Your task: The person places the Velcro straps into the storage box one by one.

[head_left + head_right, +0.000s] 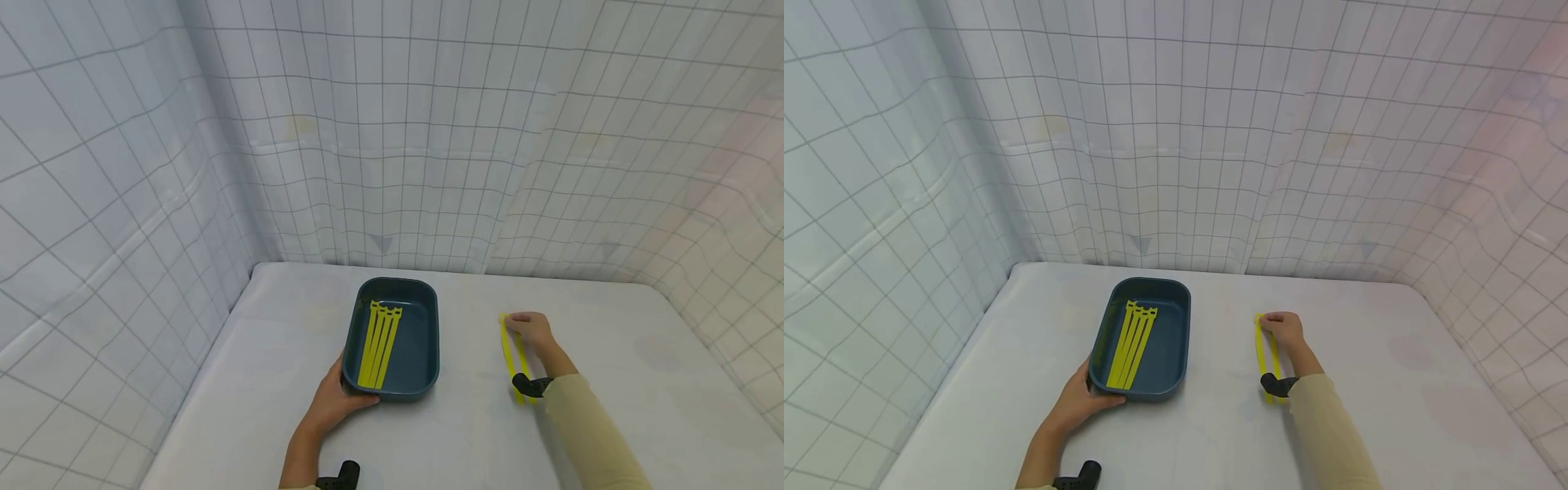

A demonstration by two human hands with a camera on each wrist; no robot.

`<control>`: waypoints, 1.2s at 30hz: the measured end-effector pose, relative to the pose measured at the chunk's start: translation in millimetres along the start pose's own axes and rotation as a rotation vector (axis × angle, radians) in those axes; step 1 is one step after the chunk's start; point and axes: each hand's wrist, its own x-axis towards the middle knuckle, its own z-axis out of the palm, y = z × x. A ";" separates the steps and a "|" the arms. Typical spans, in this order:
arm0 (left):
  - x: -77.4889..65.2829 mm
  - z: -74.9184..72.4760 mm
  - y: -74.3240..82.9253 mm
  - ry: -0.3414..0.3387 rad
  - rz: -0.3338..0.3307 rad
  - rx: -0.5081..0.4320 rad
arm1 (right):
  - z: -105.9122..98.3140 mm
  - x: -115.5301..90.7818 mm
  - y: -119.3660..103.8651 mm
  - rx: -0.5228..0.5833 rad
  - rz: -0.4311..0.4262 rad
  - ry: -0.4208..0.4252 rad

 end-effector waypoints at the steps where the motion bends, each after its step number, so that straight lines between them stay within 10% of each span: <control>1: -0.2 0.2 0.5 0.001 -0.007 0.009 | -0.3 0.0 0.3 0.023 0.003 -0.002; 36: 1.0 2.6 0.3 0.004 -0.027 0.046 | -22.1 -17.1 4.6 0.823 0.176 -0.045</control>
